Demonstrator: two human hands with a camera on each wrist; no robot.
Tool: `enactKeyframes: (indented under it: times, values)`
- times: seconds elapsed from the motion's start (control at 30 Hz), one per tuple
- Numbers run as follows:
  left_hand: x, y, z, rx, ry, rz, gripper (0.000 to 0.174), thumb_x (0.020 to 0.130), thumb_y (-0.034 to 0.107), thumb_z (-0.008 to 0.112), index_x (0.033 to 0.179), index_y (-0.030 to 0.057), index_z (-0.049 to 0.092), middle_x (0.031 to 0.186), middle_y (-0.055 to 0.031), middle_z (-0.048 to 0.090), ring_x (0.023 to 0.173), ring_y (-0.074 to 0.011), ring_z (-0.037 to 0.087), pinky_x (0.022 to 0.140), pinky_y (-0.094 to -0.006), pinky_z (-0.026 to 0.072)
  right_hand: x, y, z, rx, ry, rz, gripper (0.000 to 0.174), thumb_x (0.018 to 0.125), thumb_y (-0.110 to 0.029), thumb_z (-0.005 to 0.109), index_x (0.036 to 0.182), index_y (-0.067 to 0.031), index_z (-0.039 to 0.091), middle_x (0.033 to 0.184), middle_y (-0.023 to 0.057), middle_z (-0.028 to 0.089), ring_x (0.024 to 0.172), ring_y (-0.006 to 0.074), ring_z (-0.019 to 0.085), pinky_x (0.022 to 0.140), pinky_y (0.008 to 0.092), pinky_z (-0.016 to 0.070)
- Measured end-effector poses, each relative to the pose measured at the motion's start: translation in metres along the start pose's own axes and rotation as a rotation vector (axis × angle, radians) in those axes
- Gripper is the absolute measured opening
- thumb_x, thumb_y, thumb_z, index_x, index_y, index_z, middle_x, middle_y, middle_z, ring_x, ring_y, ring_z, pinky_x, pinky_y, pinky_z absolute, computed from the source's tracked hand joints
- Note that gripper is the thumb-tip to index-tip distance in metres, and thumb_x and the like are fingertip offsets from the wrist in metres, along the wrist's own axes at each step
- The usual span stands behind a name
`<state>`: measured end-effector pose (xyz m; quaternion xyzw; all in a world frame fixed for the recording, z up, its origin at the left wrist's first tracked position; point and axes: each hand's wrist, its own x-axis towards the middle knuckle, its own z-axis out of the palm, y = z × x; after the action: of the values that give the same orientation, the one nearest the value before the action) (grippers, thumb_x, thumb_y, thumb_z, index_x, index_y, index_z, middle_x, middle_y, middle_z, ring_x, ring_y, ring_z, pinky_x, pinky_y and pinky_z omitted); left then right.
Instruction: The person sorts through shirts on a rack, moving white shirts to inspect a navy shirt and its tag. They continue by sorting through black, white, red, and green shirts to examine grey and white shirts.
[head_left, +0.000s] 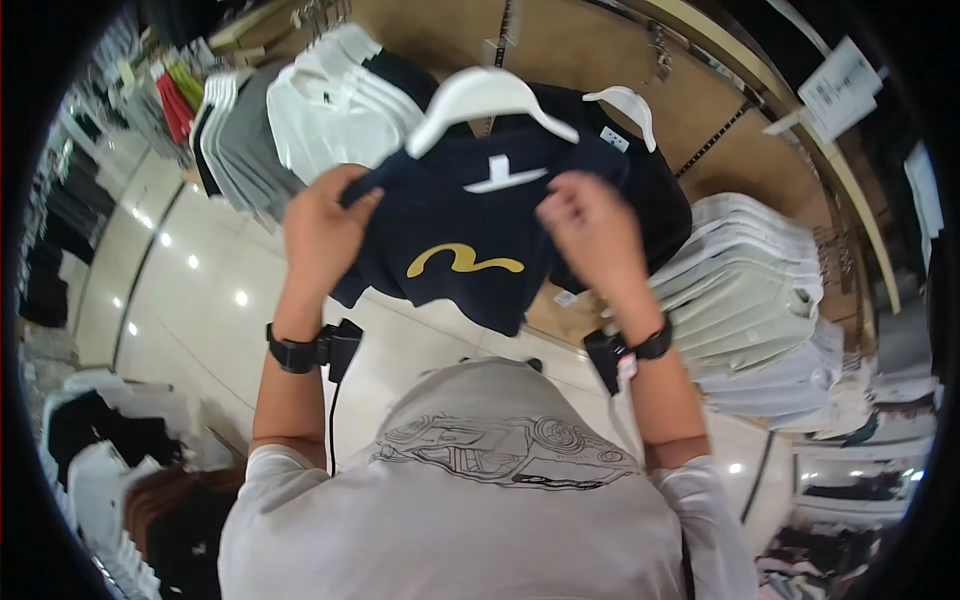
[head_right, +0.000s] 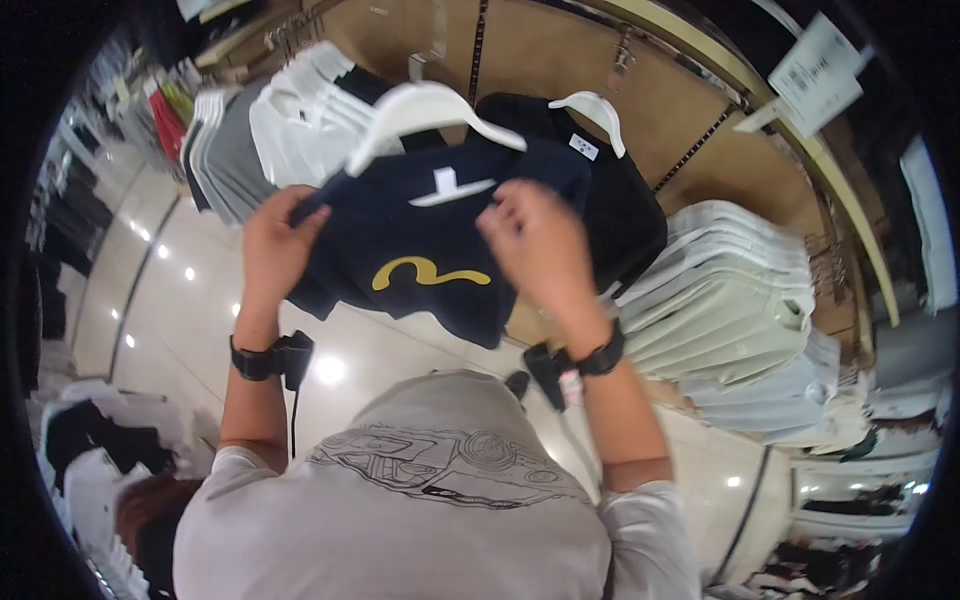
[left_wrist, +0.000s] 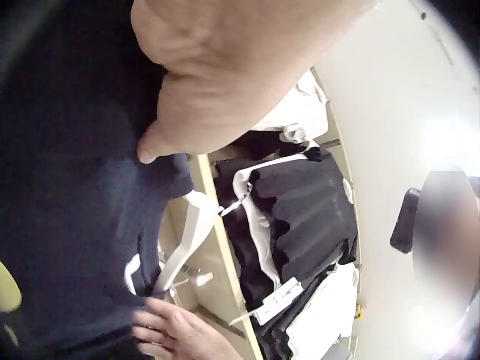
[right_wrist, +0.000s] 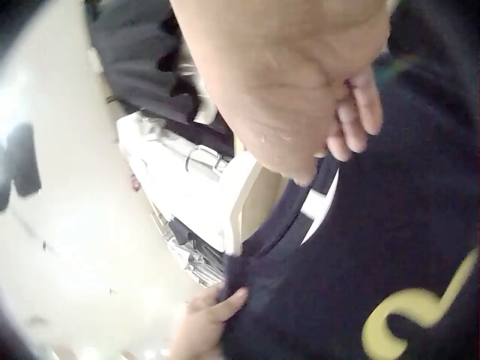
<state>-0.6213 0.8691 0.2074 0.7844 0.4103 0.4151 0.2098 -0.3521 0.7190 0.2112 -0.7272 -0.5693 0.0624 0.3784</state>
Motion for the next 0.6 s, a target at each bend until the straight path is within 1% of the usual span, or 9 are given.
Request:
enactKeyframes:
  times: [0.07, 0.13, 0.17, 0.3, 0.4, 0.43, 0.47, 0.53, 0.6]
  values:
    - [-0.022, 0.001, 0.031, 0.002, -0.078, 0.005, 0.022, 0.083, 0.016, 0.077, 0.102, 0.0071, 0.073, 0.094, -0.0136, 0.074, 0.085, -0.0355, 0.071, 0.075, -0.0393, 0.0544, -0.026, 0.019, 0.057, 0.46, -0.297, 0.19, 0.061, 0.094, -0.034, 0.075, 0.137, 0.0026, 0.051, 0.118, 0.0209, 0.066, 0.106, 0.0245, 0.067, 0.09, 0.0356, 0.0536]
    - [-0.042, 0.007, 0.063, -0.003, -0.15, 0.024, 0.026, 0.081, 0.014, 0.077, 0.106, 0.0077, 0.072, 0.1, -0.0163, 0.072, 0.092, -0.0372, 0.069, 0.079, -0.0422, 0.0538, -0.032, 0.025, 0.092, 0.683, -0.349, 0.258, 0.081, 0.097, -0.041, 0.072, 0.151, 0.0034, 0.03, 0.13, 0.0229, 0.06, 0.116, 0.0242, 0.062, 0.096, 0.0349, 0.0521]
    - [-0.048, 0.01, 0.072, -0.019, -0.206, 0.03, 0.028, 0.081, 0.014, 0.077, 0.107, 0.0073, 0.07, 0.101, -0.0162, 0.072, 0.093, -0.038, 0.068, 0.079, -0.0435, 0.0536, -0.03, 0.008, 0.091, 0.874, -0.379, 0.281, 0.08, 0.096, -0.044, 0.071, 0.149, 0.0007, 0.031, 0.129, 0.0191, 0.058, 0.115, 0.0231, 0.061, 0.095, 0.0328, 0.0516]
    - [-0.072, 0.013, 0.101, -0.133, -0.397, 0.088, 0.037, 0.08, 0.015, 0.077, 0.115, 0.0056, 0.066, 0.104, -0.0171, 0.07, 0.092, -0.0407, 0.067, 0.077, -0.046, 0.0523, -0.02, 0.019, 0.091, 1.235, -0.214, 0.747, 0.041, 0.1, -0.037, 0.068, 0.123, -0.0081, 0.051, 0.105, 0.0045, 0.062, 0.094, 0.0168, 0.066, 0.078, 0.0374, 0.0588]
    - [-0.085, 0.008, 0.114, -0.35, -0.432, 0.223, 0.038, 0.083, 0.016, 0.076, 0.116, 0.0039, 0.064, 0.103, -0.0181, 0.068, 0.089, -0.0429, 0.065, 0.075, -0.0474, 0.0509, -0.029, 0.033, 0.088, 1.241, -0.144, 0.838, 0.021, 0.096, -0.016, 0.07, 0.111, -0.0056, 0.06, 0.101, 0.0055, 0.067, 0.093, 0.019, 0.069, 0.08, 0.0367, 0.0592]
    - [-0.085, 0.009, 0.11, -0.373, -0.492, 0.283, 0.037, 0.088, 0.019, 0.072, 0.121, 0.0021, 0.063, 0.098, -0.0147, 0.069, 0.088, -0.0341, 0.069, 0.075, -0.045, 0.053, -0.031, 0.041, 0.083, 1.246, -0.153, 0.851, 0.02, 0.092, -0.007, 0.066, 0.112, -0.0045, 0.062, 0.104, 0.007, 0.069, 0.094, 0.0202, 0.07, 0.082, 0.0368, 0.0589]
    - [-0.083, 0.009, 0.104, -0.376, -0.492, 0.272, 0.037, 0.088, 0.019, 0.072, 0.121, 0.0021, 0.063, 0.098, -0.0147, 0.069, 0.088, -0.0341, 0.069, 0.075, -0.045, 0.053, -0.034, 0.048, 0.071, 1.131, -0.207, 0.891, 0.029, 0.086, -0.002, 0.067, 0.115, -0.0024, 0.062, 0.105, 0.0078, 0.069, 0.095, 0.0199, 0.07, 0.082, 0.0333, 0.0571]
    - [-0.075, 0.007, 0.1, -0.589, -0.772, 0.113, 0.034, 0.092, 0.019, 0.073, 0.121, 0.003, 0.064, 0.093, -0.0131, 0.066, 0.077, -0.0268, 0.064, 0.07, -0.0385, 0.0495, -0.039, 0.057, 0.056, 0.921, -0.244, 0.829, 0.026, 0.08, 0.0, 0.068, 0.106, -0.0006, 0.067, 0.096, 0.0056, 0.069, 0.087, 0.0182, 0.067, 0.081, 0.0316, 0.0524]
    - [-0.076, -0.015, 0.117, -0.571, -0.71, 0.065, 0.034, 0.092, 0.018, 0.073, 0.122, 0.0036, 0.065, 0.09, -0.0102, 0.065, 0.075, -0.0206, 0.062, 0.069, -0.0347, 0.0492, -0.043, 0.063, 0.045, 0.8, -0.223, 0.798, 0.027, 0.078, 0.0, 0.067, 0.105, -0.0007, 0.066, 0.094, 0.0052, 0.068, 0.086, 0.0177, 0.065, 0.08, 0.0304, 0.0517]
